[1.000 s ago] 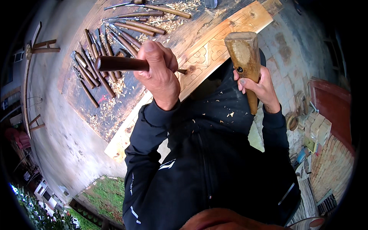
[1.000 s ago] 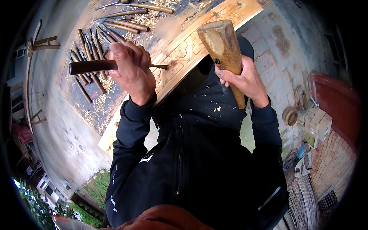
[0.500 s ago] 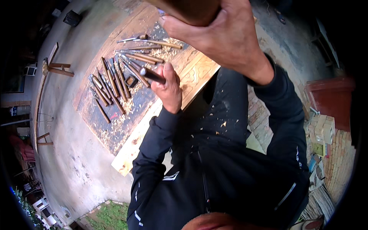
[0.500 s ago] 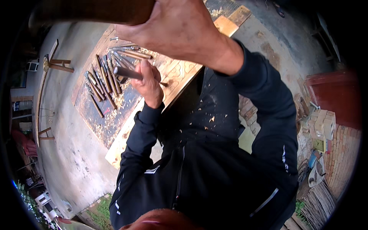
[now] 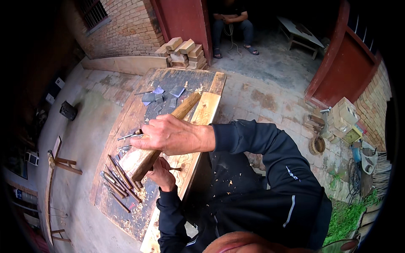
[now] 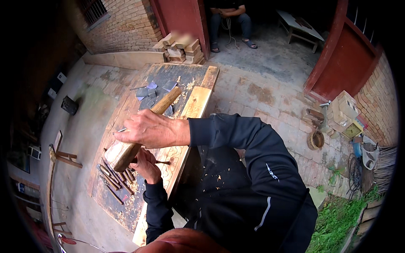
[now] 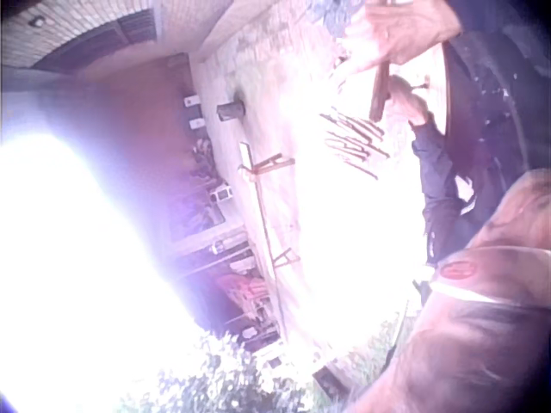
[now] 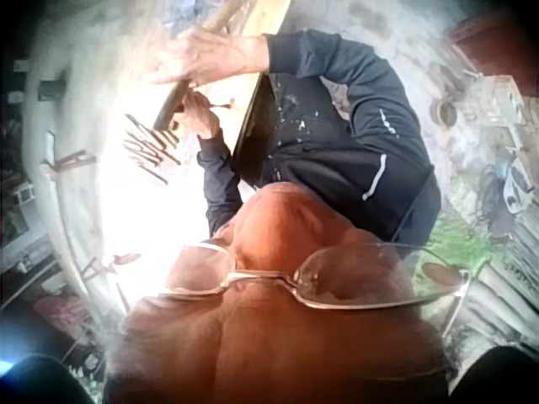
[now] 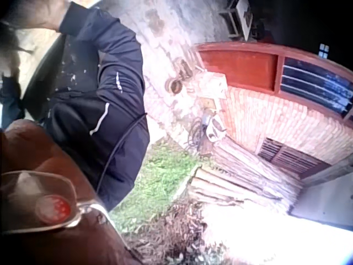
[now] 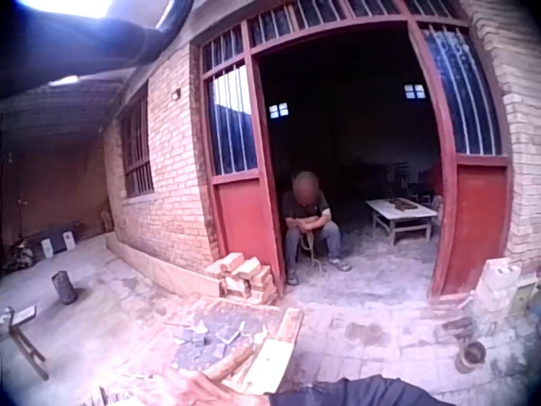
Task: The person carves a decorative pattern into a wooden plank using a chisel and a wooden mallet. They repeatedly position the chisel along the design lines and strike it with the mallet to remove wood shavings. The person occasionally pauses to brush away debris from the work surface.
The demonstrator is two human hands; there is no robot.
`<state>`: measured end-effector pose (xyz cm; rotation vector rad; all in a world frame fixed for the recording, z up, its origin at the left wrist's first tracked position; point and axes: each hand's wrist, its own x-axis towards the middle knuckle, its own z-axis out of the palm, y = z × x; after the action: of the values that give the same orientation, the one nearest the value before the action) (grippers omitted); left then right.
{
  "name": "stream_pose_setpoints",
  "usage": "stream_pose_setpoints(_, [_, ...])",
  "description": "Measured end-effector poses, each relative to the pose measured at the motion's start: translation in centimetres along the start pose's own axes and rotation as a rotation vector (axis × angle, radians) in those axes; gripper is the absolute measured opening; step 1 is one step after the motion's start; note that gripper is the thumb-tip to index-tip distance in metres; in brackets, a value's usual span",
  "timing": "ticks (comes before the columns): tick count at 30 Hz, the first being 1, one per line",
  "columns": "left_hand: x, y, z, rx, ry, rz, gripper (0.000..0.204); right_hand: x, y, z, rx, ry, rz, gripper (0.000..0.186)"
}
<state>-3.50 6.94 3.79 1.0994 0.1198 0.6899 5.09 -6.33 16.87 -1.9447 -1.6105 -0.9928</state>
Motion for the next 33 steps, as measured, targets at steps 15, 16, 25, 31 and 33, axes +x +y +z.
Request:
stream_pose_setpoints(15, [0.5,-0.9,1.7,0.162,0.054,0.063,0.035,1.7,1.4,-0.6,-0.203,-0.206,-0.017,0.011])
stream_pose_setpoints(16, [0.2,-0.9,1.7,0.161,0.013,0.062,0.035,2.0,2.3,-0.7,-0.187,-0.025,-0.08,0.012])
stream_pose_setpoints(25, [-0.4,-0.5,0.4,0.005,0.087,0.054,0.029,2.2,-1.5,0.1,-0.048,-0.077,-0.056,0.019])
stream_pose_setpoints(31, [-1.1,-1.2,-1.2,-0.142,-0.06,0.081,0.015,0.9,-1.2,0.4,-0.085,0.007,-0.055,0.022])
stream_pose_setpoints(33, [-0.5,-1.2,-1.2,-0.166,-0.156,0.095,0.015,1.0,-0.8,0.2,-0.053,0.013,-0.032,0.022])
